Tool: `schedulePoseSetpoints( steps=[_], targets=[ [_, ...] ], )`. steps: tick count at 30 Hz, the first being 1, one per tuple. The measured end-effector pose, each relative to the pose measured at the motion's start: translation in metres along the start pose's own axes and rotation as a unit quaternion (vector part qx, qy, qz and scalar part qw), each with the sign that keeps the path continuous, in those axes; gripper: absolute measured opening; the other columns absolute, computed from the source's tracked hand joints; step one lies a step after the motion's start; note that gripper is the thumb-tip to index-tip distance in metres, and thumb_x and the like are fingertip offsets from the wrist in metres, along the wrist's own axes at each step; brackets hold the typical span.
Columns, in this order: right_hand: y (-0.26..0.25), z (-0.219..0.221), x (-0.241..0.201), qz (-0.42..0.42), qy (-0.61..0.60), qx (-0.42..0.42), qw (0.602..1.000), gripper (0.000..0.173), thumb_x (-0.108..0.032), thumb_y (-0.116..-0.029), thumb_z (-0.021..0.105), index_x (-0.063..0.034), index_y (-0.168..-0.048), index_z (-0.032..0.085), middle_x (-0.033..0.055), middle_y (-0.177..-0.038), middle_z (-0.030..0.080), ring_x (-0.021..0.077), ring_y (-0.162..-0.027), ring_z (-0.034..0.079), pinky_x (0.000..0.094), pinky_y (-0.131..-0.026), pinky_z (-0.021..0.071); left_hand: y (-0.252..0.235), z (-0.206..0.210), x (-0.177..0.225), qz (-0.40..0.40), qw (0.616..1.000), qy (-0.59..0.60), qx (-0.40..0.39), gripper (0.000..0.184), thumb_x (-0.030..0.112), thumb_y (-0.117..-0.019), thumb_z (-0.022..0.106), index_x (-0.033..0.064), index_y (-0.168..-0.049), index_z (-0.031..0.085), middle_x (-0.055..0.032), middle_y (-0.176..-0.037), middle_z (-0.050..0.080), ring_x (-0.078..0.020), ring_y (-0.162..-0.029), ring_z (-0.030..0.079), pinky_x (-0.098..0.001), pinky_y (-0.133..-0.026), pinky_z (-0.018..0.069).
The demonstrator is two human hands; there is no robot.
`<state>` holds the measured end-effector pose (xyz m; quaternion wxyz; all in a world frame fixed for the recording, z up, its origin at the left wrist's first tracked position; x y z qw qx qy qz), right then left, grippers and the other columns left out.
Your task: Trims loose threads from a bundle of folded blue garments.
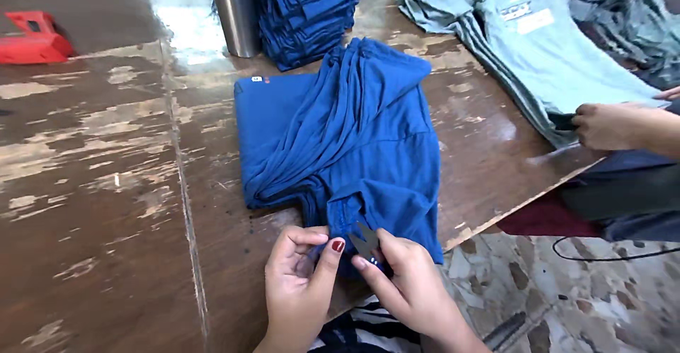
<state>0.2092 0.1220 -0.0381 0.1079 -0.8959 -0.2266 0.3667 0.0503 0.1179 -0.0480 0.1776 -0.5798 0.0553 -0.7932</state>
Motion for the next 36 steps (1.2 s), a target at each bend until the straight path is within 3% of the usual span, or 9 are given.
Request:
schedulePoseSetpoints(
  steps=[9,13,17,20,23,28,31,33,36],
  targets=[
    [-0.007,0.001,-0.002,-0.004,0.003,-0.010,1.000,0.044,-0.039,-0.1085,0.040,-0.0102,-0.080,0.057,-0.0032,-0.057,0.043,0.0058,-0.049,0.043,0.0243,-0.045,0.0337,0.001,0.000,-0.002,0.015,0.999,-0.031,-0.005,0.018,-0.001,-0.0918,0.069,0.0105,-0.103,0.061,0.0064,-0.100,0.072,-0.0022,-0.092,0.070,-0.0193,-0.085,0.0593],
    [-0.009,-0.013,0.000,-0.016,-0.080,0.036,0.996,0.040,-0.042,-0.1060,0.049,-0.0079,-0.085,0.054,-0.0036,-0.063,0.045,-0.0006,-0.056,0.043,0.0162,-0.052,0.0357,0.001,-0.001,-0.001,0.008,0.999,-0.032,-0.001,0.021,-0.002,-0.0920,0.067,0.0083,-0.107,0.058,0.0067,-0.100,0.071,-0.0018,-0.091,0.069,-0.0193,-0.084,0.0596],
    [-0.028,-0.026,-0.009,-0.092,-0.110,0.119,0.982,0.014,-0.014,-0.0956,0.065,-0.0040,-0.098,0.056,0.0054,-0.094,0.067,0.0039,-0.085,0.061,0.0164,-0.076,0.0503,0.002,0.001,-0.002,0.012,0.999,-0.051,-0.007,0.021,-0.002,-0.0924,0.066,0.0063,-0.109,0.057,0.0060,-0.100,0.069,-0.0014,-0.091,0.068,-0.0189,-0.084,0.0591],
    [-0.047,-0.022,-0.015,-0.135,-0.031,0.110,0.984,0.010,-0.009,-0.0935,0.065,-0.0067,-0.090,0.056,0.0072,-0.109,0.074,0.0098,-0.091,0.065,0.0227,-0.078,0.0498,0.004,0.002,-0.001,0.026,0.995,-0.089,-0.024,0.019,-0.001,-0.0929,0.066,0.0062,-0.108,0.057,0.0064,-0.102,0.070,0.0003,-0.093,0.068,-0.0182,-0.085,0.0586],
    [-0.058,-0.015,-0.010,-0.146,0.010,0.097,0.985,0.004,-0.008,-0.0918,0.064,-0.0077,-0.093,0.068,0.0017,-0.095,0.073,0.0102,-0.084,0.063,0.0265,-0.074,0.0495,0.005,0.002,0.000,0.040,0.992,-0.111,-0.037,0.018,-0.001,-0.0932,0.065,0.0050,-0.108,0.057,0.0057,-0.104,0.069,0.0012,-0.096,0.067,-0.0176,-0.087,0.0578],
    [-0.040,-0.043,-0.009,-0.153,-0.189,0.146,0.959,0.016,-0.008,-0.0940,0.069,-0.0114,-0.091,0.054,0.0003,-0.095,0.073,0.0059,-0.087,0.068,0.0206,-0.077,0.0544,0.006,0.000,-0.003,0.037,0.993,-0.099,-0.044,0.018,-0.001,-0.0944,0.064,0.0043,-0.110,0.058,0.0042,-0.104,0.070,0.0003,-0.095,0.068,-0.0176,-0.087,0.0580],
    [-0.020,-0.054,-0.027,-0.178,-0.333,0.078,0.923,0.018,-0.013,-0.0969,0.068,-0.0153,-0.089,0.052,-0.0032,-0.090,0.070,0.0061,-0.085,0.066,0.0214,-0.077,0.0524,0.005,0.001,-0.003,0.033,0.994,-0.098,-0.042,0.021,0.000,-0.0937,0.066,0.0016,-0.113,0.057,0.0025,-0.106,0.071,-0.0016,-0.098,0.069,-0.0196,-0.088,0.0585],
    [-0.009,-0.052,-0.039,-0.205,-0.399,-0.008,0.894,0.022,-0.017,-0.0994,0.067,-0.0124,-0.083,0.054,0.0012,-0.087,0.070,0.0115,-0.084,0.066,0.0264,-0.077,0.0524,0.004,0.001,-0.003,0.029,0.994,-0.096,-0.042,0.029,0.001,-0.0921,0.069,0.0000,-0.118,0.055,0.0011,-0.111,0.071,-0.0041,-0.102,0.069,-0.0218,-0.091,0.0590],
    [-0.005,-0.046,-0.029,-0.188,-0.263,0.011,0.946,0.028,-0.027,-0.0951,0.074,-0.0130,-0.085,0.051,0.0008,-0.097,0.069,0.0090,-0.095,0.067,0.0238,-0.083,0.0551,0.003,0.000,-0.003,0.023,0.995,-0.092,-0.034,0.031,-0.003,-0.0906,0.068,-0.0018,-0.118,0.054,-0.0002,-0.108,0.074,-0.0061,-0.099,0.071,-0.0231,-0.089,0.0599]
  ],
)
Point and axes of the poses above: each hand's wrist, its own y-axis away from the middle knuckle, its own z-axis out of the palm, x = y × z, the point moved 7 cm from there along -y, towards the middle knuckle
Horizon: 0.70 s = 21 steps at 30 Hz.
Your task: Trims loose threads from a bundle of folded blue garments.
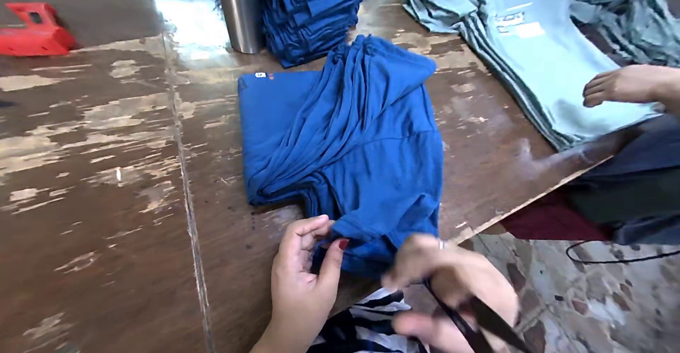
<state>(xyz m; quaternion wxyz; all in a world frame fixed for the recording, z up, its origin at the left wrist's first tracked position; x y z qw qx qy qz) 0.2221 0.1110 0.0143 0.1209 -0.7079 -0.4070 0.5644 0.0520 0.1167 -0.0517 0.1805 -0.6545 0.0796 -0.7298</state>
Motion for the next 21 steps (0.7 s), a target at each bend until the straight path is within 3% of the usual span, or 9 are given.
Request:
schedulePoseSetpoints(
  steps=[2,4,7,9,11,13,15,18,21],
  targets=[
    [0.004,-0.004,0.024,0.049,0.189,0.031,0.980,0.036,-0.036,-0.0904,0.078,-0.0109,-0.086,0.052,0.0040,-0.105,0.063,0.0069,-0.098,0.061,0.0196,-0.085,0.0507,0.001,-0.002,0.002,0.001,1.000,0.008,0.005,0.025,-0.004,-0.0899,0.067,0.0014,-0.113,0.059,0.0040,-0.105,0.073,-0.0030,-0.096,0.070,-0.0212,-0.088,0.0595],
    [0.007,-0.004,0.049,0.079,0.287,0.039,0.954,0.028,-0.026,-0.0874,0.074,-0.0040,-0.089,0.058,0.0128,-0.102,0.061,0.0101,-0.090,0.057,0.0171,-0.078,0.0471,0.001,-0.006,0.006,0.014,1.000,0.006,0.004,0.021,-0.003,-0.0894,0.069,0.0067,-0.108,0.065,0.0068,-0.104,0.072,-0.0011,-0.095,0.069,-0.0193,-0.085,0.0595],
    [0.014,-0.013,0.059,0.073,0.229,0.075,0.968,0.013,-0.008,-0.0850,0.064,-0.0030,-0.089,0.053,0.0125,-0.103,0.061,0.0073,-0.090,0.059,0.0140,-0.078,0.0480,0.001,-0.014,0.014,0.063,0.996,-0.064,-0.014,0.012,0.001,-0.0901,0.070,0.0095,-0.099,0.069,0.0033,-0.100,0.070,-0.0020,-0.096,0.068,-0.0168,-0.083,0.0589],
    [0.018,-0.025,0.049,0.034,0.108,0.122,0.986,0.014,-0.004,-0.0857,0.063,-0.0112,-0.091,0.052,0.0025,-0.110,0.065,0.0051,-0.099,0.064,0.0182,-0.085,0.0529,0.000,-0.018,0.020,0.101,0.983,-0.152,-0.033,0.006,0.003,-0.0910,0.068,0.0075,-0.094,0.068,-0.0007,-0.097,0.068,-0.0024,-0.098,0.068,-0.0152,-0.087,0.0570],
    [0.022,-0.034,0.039,0.012,0.050,0.150,0.987,0.015,-0.004,-0.0879,0.061,-0.0168,-0.091,0.054,-0.0041,-0.098,0.073,0.0056,-0.091,0.068,0.0208,-0.081,0.0538,0.001,-0.018,0.025,0.135,0.963,-0.224,-0.064,0.004,0.002,-0.0922,0.065,0.0052,-0.091,0.068,-0.0049,-0.095,0.068,-0.0047,-0.099,0.067,-0.0145,-0.089,0.0544],
    [0.022,-0.033,0.041,0.040,0.098,0.107,0.989,0.009,-0.009,-0.0921,0.056,-0.0150,-0.088,0.052,-0.0031,-0.083,0.068,0.0048,-0.081,0.064,0.0194,-0.077,0.0491,0.002,-0.017,0.025,0.154,0.949,-0.256,-0.100,0.008,0.001,-0.0925,0.064,0.0047,-0.088,0.069,-0.0060,-0.093,0.070,-0.0082,-0.098,0.067,-0.0161,-0.090,0.0533],
    [0.024,-0.022,0.052,0.102,0.178,0.000,0.979,0.009,-0.012,-0.0947,0.049,-0.0097,-0.087,0.054,0.0037,-0.084,0.064,0.0112,-0.084,0.060,0.0249,-0.080,0.0476,0.001,-0.018,0.023,0.153,0.945,-0.261,-0.124,0.009,0.001,-0.0916,0.065,0.0054,-0.084,0.069,-0.0047,-0.091,0.071,-0.0095,-0.097,0.068,-0.0179,-0.089,0.0538],
    [0.025,-0.002,0.060,0.143,0.260,-0.101,0.950,0.028,-0.032,-0.1014,0.051,-0.0069,-0.090,0.060,0.0057,-0.080,0.059,0.0173,-0.081,0.055,0.0317,-0.075,0.0442,-0.001,-0.021,0.022,0.140,0.946,-0.256,-0.142,0.011,0.004,-0.0922,0.067,0.0056,-0.082,0.070,-0.0041,-0.091,0.073,-0.0087,-0.096,0.069,-0.0182,-0.089,0.0546],
    [0.023,0.009,0.058,0.118,0.327,-0.130,0.929,0.053,-0.056,-0.1052,0.041,-0.0083,-0.089,0.058,0.0053,-0.075,0.055,0.0220,-0.076,0.053,0.0361,-0.071,0.0434,-0.002,-0.023,0.023,0.117,0.947,-0.251,-0.164,0.012,0.008,-0.0964,0.065,0.0058,-0.085,0.067,-0.0035,-0.093,0.075,-0.0079,-0.097,0.071,-0.0191,-0.090,0.0558]
  ],
)
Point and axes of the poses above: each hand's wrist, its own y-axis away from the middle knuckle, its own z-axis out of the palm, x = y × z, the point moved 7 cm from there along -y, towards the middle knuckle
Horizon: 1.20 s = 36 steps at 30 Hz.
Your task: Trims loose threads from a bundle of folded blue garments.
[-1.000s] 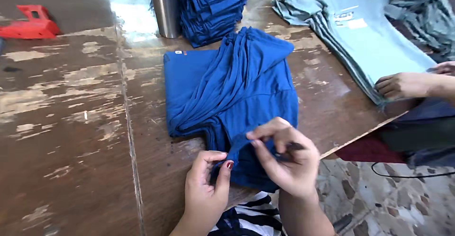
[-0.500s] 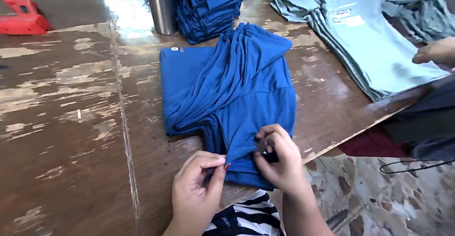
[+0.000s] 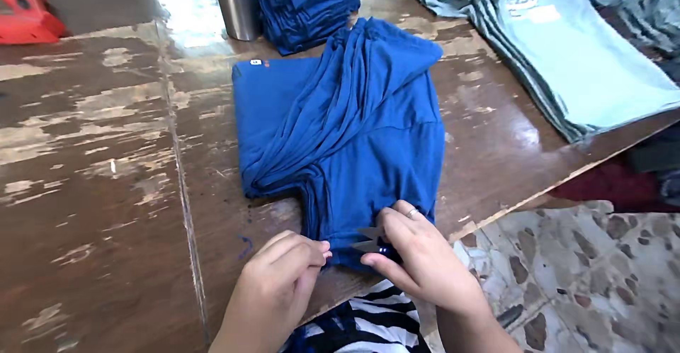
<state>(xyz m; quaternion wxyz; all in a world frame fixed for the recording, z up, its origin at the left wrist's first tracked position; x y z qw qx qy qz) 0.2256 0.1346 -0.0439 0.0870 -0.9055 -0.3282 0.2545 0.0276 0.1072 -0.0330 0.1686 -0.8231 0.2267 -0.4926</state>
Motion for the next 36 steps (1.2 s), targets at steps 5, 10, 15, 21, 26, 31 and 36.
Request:
schedulePoseSetpoints(
  steps=[5,10,15,21,26,31,36],
  targets=[
    [-0.006,0.008,-0.007,-0.030,0.077,0.003,0.997,0.056,-0.058,-0.1052,0.038,-0.0111,-0.085,0.060,0.0055,-0.074,0.058,0.0274,-0.074,0.056,0.0398,-0.063,0.0448,0.000,-0.003,-0.002,-0.029,0.998,0.047,0.016,0.009,0.009,-0.0961,0.065,0.0068,-0.089,0.061,-0.0025,-0.092,0.072,-0.0052,-0.095,0.071,-0.0177,-0.086,0.0584],
    [-0.009,0.013,-0.009,-0.019,0.108,0.028,0.994,0.057,-0.054,-0.1073,0.034,-0.0125,-0.079,0.061,0.0037,-0.069,0.058,0.0263,-0.070,0.057,0.0392,-0.061,0.0438,0.001,0.002,-0.002,-0.033,0.995,0.090,0.013,0.008,0.010,-0.0960,0.066,0.0081,-0.091,0.061,-0.0006,-0.093,0.072,-0.0038,-0.093,0.070,-0.0166,-0.082,0.0586],
    [-0.005,0.003,0.003,-0.009,-0.007,0.018,1.000,0.056,-0.056,-0.1061,0.039,-0.0094,-0.081,0.058,0.0050,-0.070,0.054,0.0218,-0.071,0.053,0.0357,-0.066,0.0435,0.006,0.006,0.017,-0.007,0.958,0.207,-0.199,0.029,0.037,-0.1001,0.065,0.0083,-0.098,0.069,0.0013,-0.086,0.072,-0.0024,-0.085,0.068,-0.0186,-0.079,0.0560],
    [0.010,-0.033,0.019,-0.020,-0.337,0.115,0.934,0.043,-0.050,-0.1069,0.044,-0.0127,-0.087,0.051,-0.0027,-0.076,0.048,0.0017,-0.075,0.050,0.0191,-0.074,0.0423,-0.013,0.011,0.014,-0.027,0.999,-0.031,-0.022,0.045,0.043,-0.0897,0.077,0.0176,-0.126,0.068,-0.0059,-0.105,0.061,-0.0119,-0.098,0.059,-0.0251,-0.087,0.0501],
    [0.014,-0.055,0.020,-0.032,-0.426,0.200,0.882,0.034,-0.051,-0.1038,0.050,-0.0199,-0.093,0.059,-0.0107,-0.078,0.054,-0.0020,-0.076,0.053,0.0164,-0.077,0.0433,-0.038,0.029,0.011,-0.066,0.994,-0.084,0.014,0.041,0.012,-0.0846,0.058,0.0191,-0.121,0.076,-0.0011,-0.094,0.068,-0.0089,-0.087,0.064,-0.0241,-0.078,0.0535],
    [0.021,-0.047,0.028,-0.008,-0.396,0.219,0.892,0.032,-0.051,-0.1042,0.049,-0.0224,-0.094,0.060,-0.0120,-0.084,0.056,-0.0026,-0.082,0.054,0.0159,-0.077,0.0438,-0.057,-0.022,0.003,-0.148,0.887,0.402,0.172,0.045,0.022,-0.1085,0.039,0.0277,-0.153,0.042,0.0075,-0.147,0.056,-0.0125,-0.128,0.058,-0.0349,-0.102,0.0521],
    [0.028,-0.027,0.018,-0.014,-0.303,0.096,0.948,0.041,-0.048,-0.0930,0.072,-0.0134,-0.088,0.051,-0.0004,-0.090,0.058,0.0032,-0.087,0.058,0.0189,-0.078,0.0486,-0.044,-0.039,0.015,-0.054,0.945,0.270,0.179,0.029,0.033,-0.1024,0.060,0.0340,-0.131,0.059,0.0169,-0.127,0.064,-0.0027,-0.115,0.062,-0.0218,-0.095,0.0526]
  ],
)
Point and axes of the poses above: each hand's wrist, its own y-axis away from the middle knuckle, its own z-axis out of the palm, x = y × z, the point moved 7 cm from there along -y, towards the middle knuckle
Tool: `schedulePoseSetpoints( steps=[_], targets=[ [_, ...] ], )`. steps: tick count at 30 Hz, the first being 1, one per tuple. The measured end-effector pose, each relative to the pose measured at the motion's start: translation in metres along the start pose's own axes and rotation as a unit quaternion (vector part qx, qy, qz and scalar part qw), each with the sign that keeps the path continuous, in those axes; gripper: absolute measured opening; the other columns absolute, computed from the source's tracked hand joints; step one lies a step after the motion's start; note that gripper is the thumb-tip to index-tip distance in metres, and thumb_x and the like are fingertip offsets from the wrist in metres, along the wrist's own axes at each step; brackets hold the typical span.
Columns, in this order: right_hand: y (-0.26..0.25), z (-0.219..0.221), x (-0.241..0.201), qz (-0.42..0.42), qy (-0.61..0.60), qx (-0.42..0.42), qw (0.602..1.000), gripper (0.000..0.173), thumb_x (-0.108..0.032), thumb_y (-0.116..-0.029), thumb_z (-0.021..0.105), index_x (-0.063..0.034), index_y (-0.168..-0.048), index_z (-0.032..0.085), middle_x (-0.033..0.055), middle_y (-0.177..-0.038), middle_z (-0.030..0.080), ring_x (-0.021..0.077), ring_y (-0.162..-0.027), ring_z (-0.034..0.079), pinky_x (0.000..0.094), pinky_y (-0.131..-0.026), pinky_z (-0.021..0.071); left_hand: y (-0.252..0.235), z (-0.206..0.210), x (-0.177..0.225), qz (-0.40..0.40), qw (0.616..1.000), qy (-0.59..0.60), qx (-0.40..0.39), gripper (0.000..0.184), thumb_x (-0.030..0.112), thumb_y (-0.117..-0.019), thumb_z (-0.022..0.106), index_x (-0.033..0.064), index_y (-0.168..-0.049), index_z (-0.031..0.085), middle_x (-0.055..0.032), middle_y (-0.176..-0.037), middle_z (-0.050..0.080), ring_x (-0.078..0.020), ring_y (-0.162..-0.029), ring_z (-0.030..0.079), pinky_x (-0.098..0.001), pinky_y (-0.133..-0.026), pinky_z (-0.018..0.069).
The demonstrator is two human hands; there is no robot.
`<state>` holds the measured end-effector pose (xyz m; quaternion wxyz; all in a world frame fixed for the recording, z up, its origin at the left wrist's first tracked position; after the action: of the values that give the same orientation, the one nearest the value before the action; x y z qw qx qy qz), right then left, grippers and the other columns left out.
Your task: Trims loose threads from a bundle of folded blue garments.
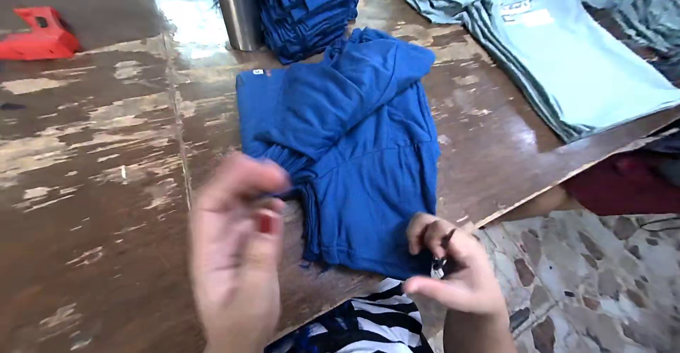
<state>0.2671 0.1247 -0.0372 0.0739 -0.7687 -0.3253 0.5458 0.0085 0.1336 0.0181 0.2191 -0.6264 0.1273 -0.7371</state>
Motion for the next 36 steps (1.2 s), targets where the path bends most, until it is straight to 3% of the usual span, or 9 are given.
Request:
schedulePoseSetpoints(
  steps=[3,5,10,15,19,22,27,30,36],
  targets=[
    [0.006,0.016,0.000,-0.033,0.080,-0.083,0.993,0.032,-0.036,-0.0934,0.074,-0.0094,-0.090,0.056,0.0048,-0.088,0.064,0.0126,-0.086,0.061,0.0269,-0.081,0.0502,0.035,0.033,-0.028,0.017,0.956,-0.173,-0.237,0.017,0.028,-0.1007,0.064,0.0163,-0.110,0.072,0.0040,-0.109,0.073,-0.0104,-0.111,0.064,-0.0298,-0.097,0.0513],
    [0.007,0.019,0.001,-0.047,0.077,-0.084,0.992,0.018,-0.020,-0.0941,0.070,-0.0092,-0.087,0.057,0.0047,-0.083,0.065,0.0147,-0.083,0.060,0.0281,-0.079,0.0479,0.055,0.044,-0.045,0.039,0.899,-0.301,-0.315,0.021,0.034,-0.0954,0.068,0.0208,-0.110,0.075,0.0041,-0.113,0.072,-0.0184,-0.114,0.061,-0.0390,-0.094,0.0499],
    [-0.002,-0.011,-0.018,-0.071,-0.050,0.045,0.995,0.021,-0.015,-0.0946,0.070,-0.0136,-0.089,0.049,0.0002,-0.082,0.060,0.0072,-0.078,0.060,0.0219,-0.074,0.0492,0.060,0.031,-0.047,0.072,0.925,-0.328,-0.179,0.017,0.009,-0.0936,0.062,0.0110,-0.101,0.077,-0.0055,-0.097,0.068,-0.0121,-0.101,0.061,-0.0194,-0.093,0.0481],
    [-0.024,-0.021,-0.022,-0.090,0.089,0.220,0.967,0.016,-0.012,-0.0947,0.068,-0.0160,-0.088,0.053,-0.0060,-0.089,0.062,-0.0027,-0.080,0.061,0.0128,-0.072,0.0515,0.058,0.029,-0.044,0.048,0.943,-0.308,-0.117,0.021,0.005,-0.0913,0.063,0.0026,-0.107,0.077,-0.0113,-0.102,0.072,-0.0056,-0.098,0.066,-0.0125,-0.090,0.0510],
    [-0.036,0.028,0.013,-0.008,0.122,0.116,0.986,0.013,-0.009,-0.0931,0.064,-0.0037,-0.085,0.056,0.0085,-0.095,0.063,0.0065,-0.081,0.059,0.0185,-0.073,0.0516,0.056,0.031,-0.055,-0.109,0.991,-0.044,-0.071,0.045,-0.003,-0.0956,0.058,-0.0166,-0.137,0.047,-0.0043,-0.107,0.074,-0.0038,-0.095,0.070,-0.0202,-0.086,0.0591],
    [-0.031,0.038,0.017,-0.002,0.083,0.067,0.994,0.020,-0.018,-0.0975,0.061,-0.0012,-0.089,0.057,0.0098,-0.095,0.061,0.0060,-0.083,0.057,0.0173,-0.077,0.0482,0.060,0.028,-0.062,-0.176,0.971,0.151,-0.050,0.052,0.001,-0.0984,0.060,-0.0019,-0.145,0.038,-0.0028,-0.110,0.075,-0.0121,-0.102,0.072,-0.0320,-0.093,0.0588],
    [-0.013,0.035,-0.002,0.009,0.028,0.013,0.999,0.045,-0.049,-0.1058,0.048,-0.0057,-0.092,0.051,0.0073,-0.102,0.055,0.0042,-0.092,0.056,0.0174,-0.080,0.0481,0.065,0.031,-0.056,-0.088,0.989,0.114,-0.028,0.048,0.006,-0.0854,0.080,0.0210,-0.129,0.067,0.0086,-0.119,0.073,-0.0058,-0.107,0.069,-0.0243,-0.096,0.0576],
    [-0.003,0.046,-0.008,0.001,0.101,-0.021,0.995,0.044,-0.048,-0.1076,0.042,-0.0090,-0.090,0.052,0.0091,-0.101,0.060,0.0142,-0.096,0.059,0.0290,-0.086,0.0488,0.066,0.029,-0.056,-0.040,0.997,0.071,0.013,0.029,0.006,-0.0893,0.076,0.0209,-0.114,0.075,0.0119,-0.110,0.074,0.0003,-0.097,0.070,-0.0168,-0.086,0.0590],
    [0.002,0.052,-0.009,-0.005,0.195,0.011,0.981,0.034,-0.039,-0.1038,0.056,-0.0088,-0.089,0.060,0.0072,-0.096,0.064,0.0167,-0.091,0.059,0.0316,-0.083,0.0470,0.070,0.027,-0.050,-0.005,0.998,0.060,0.018,0.010,0.017,-0.0969,0.069,0.0176,-0.106,0.072,0.0102,-0.102,0.073,0.0021,-0.087,0.069,-0.0136,-0.074,0.0587]
  ],
)
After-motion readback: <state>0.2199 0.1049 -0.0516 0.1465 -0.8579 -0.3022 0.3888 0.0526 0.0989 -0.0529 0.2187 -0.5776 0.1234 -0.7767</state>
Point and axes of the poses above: each hand's wrist, its own y-axis away from the middle knuckle, its own z-axis out of the palm, x = y × z, the point moved 7 cm from there along -y, towards the middle knuckle
